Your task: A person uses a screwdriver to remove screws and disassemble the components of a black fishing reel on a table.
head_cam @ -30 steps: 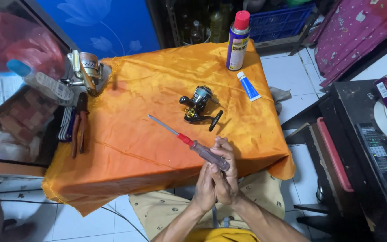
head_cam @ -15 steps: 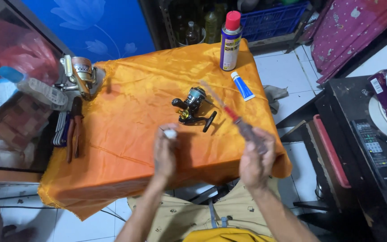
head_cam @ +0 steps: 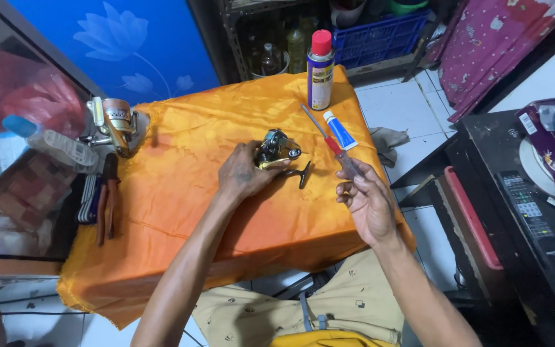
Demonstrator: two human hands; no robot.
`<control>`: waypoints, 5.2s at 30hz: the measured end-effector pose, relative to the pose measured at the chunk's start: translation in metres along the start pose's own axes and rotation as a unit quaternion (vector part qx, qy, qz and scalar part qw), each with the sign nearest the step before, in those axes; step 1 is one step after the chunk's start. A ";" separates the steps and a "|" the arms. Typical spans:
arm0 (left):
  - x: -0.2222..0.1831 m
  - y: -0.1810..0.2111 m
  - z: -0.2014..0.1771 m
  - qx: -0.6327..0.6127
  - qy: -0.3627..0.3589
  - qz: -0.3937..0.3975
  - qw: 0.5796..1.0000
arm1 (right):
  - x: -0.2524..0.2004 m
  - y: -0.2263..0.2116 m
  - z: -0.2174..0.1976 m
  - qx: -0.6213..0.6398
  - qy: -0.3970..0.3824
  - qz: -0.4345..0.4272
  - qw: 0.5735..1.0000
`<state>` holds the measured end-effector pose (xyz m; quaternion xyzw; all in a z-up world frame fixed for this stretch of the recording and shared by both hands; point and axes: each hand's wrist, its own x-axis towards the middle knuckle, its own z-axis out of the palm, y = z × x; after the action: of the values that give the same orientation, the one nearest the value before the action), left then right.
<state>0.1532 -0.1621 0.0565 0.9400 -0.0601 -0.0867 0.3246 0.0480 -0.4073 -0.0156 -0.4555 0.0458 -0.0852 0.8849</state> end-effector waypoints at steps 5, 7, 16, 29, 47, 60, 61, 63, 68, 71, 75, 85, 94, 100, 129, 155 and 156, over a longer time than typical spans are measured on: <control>0.019 -0.015 0.014 0.011 0.009 0.032 0.999 | 0.012 -0.009 0.007 -0.006 -0.003 0.008 1.000; 0.016 -0.012 0.009 0.008 0.011 0.042 0.999 | 0.015 -0.008 0.010 -0.006 -0.002 0.010 1.000; 0.063 -0.067 0.035 -0.338 -0.005 0.004 0.941 | 0.020 0.008 0.007 -0.062 -0.010 -0.023 0.998; 0.080 -0.097 0.040 -0.806 -0.011 0.042 0.590 | 0.082 0.023 0.082 -0.100 -0.125 -0.035 0.986; 0.065 -0.078 0.018 -0.793 -0.077 -0.027 0.603 | 0.151 0.076 0.121 -0.225 -0.210 -0.232 0.923; 0.070 -0.086 0.036 -0.765 -0.132 -0.027 0.629 | 0.148 0.078 0.129 -0.097 -0.273 -0.326 0.900; 0.067 -0.082 0.034 -0.765 -0.132 -0.028 0.629 | 0.152 0.083 0.124 -0.097 -0.272 -0.326 0.900; 0.062 -0.075 0.028 -0.762 -0.140 -0.043 0.631 | 0.161 0.093 0.113 -0.086 -0.261 -0.306 0.911; 0.062 -0.070 0.023 -0.752 -0.140 -0.057 0.642 | 0.142 0.079 0.131 -0.119 -0.236 -0.287 0.921; 0.058 -0.069 0.020 -0.741 -0.142 -0.065 0.653 | 0.144 0.082 0.128 -0.110 -0.247 -0.285 0.919; 0.054 -0.066 0.020 -0.714 -0.136 -0.064 0.683 | 0.155 0.090 0.113 -0.100 -0.265 -0.290 0.914; 0.070 -0.084 0.038 -0.740 -0.070 -0.044 0.668 | 0.157 0.090 0.118 -0.146 -0.238 -0.316 0.907; 0.059 -0.069 0.016 -0.758 -0.037 -0.062 0.648 | 0.158 0.091 0.111 -0.169 -0.221 -0.298 0.913; 0.056 -0.070 0.009 -0.768 -0.056 -0.007 0.638 | 0.159 0.089 0.105 -0.185 -0.218 -0.299 0.910; 0.084 -0.119 0.033 -0.792 -0.073 0.115 0.595 | 0.119 0.004 0.144 -0.365 -0.229 -0.404 0.807; 0.091 -0.117 0.043 -0.757 0.072 0.103 0.641 | 0.060 -0.044 0.126 -0.487 -0.197 -0.407 0.748; 0.090 -0.115 0.042 -0.751 0.072 0.110 0.648 | 0.060 -0.043 0.126 -0.484 -0.198 -0.408 0.748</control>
<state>0.2389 -0.1122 -0.0586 0.3647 -0.0536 0.0018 0.9296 0.1224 -0.3429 0.0927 -0.8050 -0.2852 -0.3127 0.4158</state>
